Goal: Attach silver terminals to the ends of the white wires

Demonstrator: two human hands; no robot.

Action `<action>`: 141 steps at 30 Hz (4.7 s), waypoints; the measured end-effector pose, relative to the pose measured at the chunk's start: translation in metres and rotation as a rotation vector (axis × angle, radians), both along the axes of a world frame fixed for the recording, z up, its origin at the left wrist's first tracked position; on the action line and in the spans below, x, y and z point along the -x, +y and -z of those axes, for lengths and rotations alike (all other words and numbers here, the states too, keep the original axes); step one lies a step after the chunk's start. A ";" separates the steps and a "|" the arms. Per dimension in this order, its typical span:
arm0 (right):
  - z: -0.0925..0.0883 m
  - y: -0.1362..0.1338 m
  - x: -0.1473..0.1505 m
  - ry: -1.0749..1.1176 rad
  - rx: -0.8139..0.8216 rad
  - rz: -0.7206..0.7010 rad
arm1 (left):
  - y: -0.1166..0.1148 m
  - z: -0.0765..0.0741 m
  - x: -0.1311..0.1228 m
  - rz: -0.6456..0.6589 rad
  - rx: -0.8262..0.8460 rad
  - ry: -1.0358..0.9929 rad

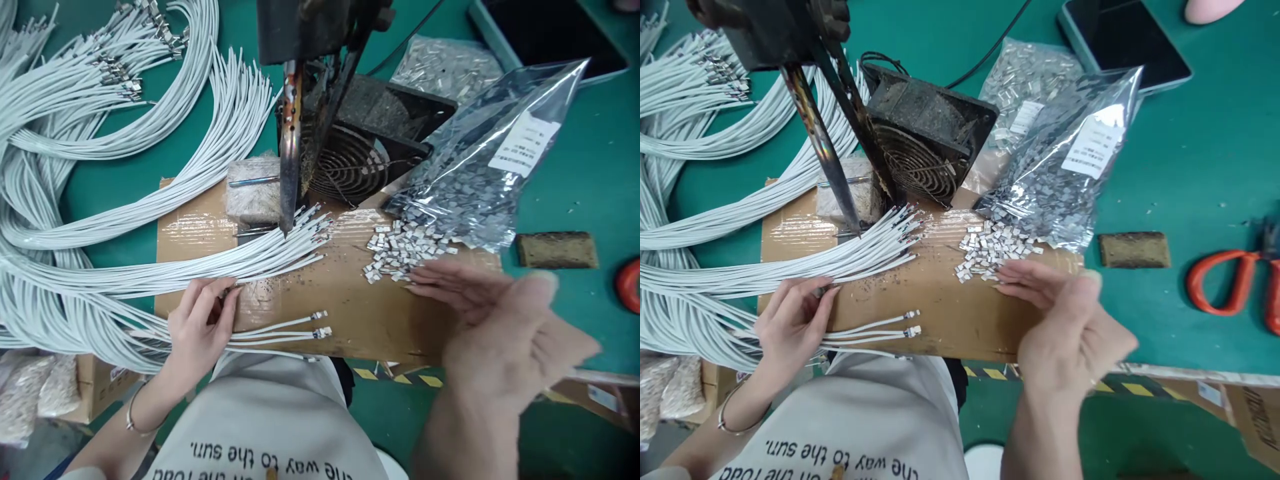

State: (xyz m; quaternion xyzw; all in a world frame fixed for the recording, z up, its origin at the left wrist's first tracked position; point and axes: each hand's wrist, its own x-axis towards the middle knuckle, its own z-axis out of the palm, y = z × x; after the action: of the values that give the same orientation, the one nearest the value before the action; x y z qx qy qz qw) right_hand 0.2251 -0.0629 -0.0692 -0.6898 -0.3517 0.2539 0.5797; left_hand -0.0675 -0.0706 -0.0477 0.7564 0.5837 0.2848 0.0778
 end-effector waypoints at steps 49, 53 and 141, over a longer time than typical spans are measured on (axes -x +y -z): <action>0.001 -0.011 0.023 -0.646 0.011 -0.336 | 0.038 -0.022 -0.047 -0.018 1.157 -1.275; 0.000 -0.012 0.024 -0.626 0.008 -0.339 | 0.038 -0.020 -0.048 -0.002 1.168 -1.291; -0.028 -0.002 0.097 0.464 -0.001 -0.285 | 0.025 -0.021 -0.067 0.046 0.679 -0.922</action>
State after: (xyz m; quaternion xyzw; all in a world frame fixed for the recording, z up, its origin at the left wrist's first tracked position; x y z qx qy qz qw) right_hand 0.1283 -0.0651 -0.0410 -0.5562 -0.3032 0.4842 0.6035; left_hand -0.0004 -0.0460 -0.0268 0.4993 0.5316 0.3799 0.5691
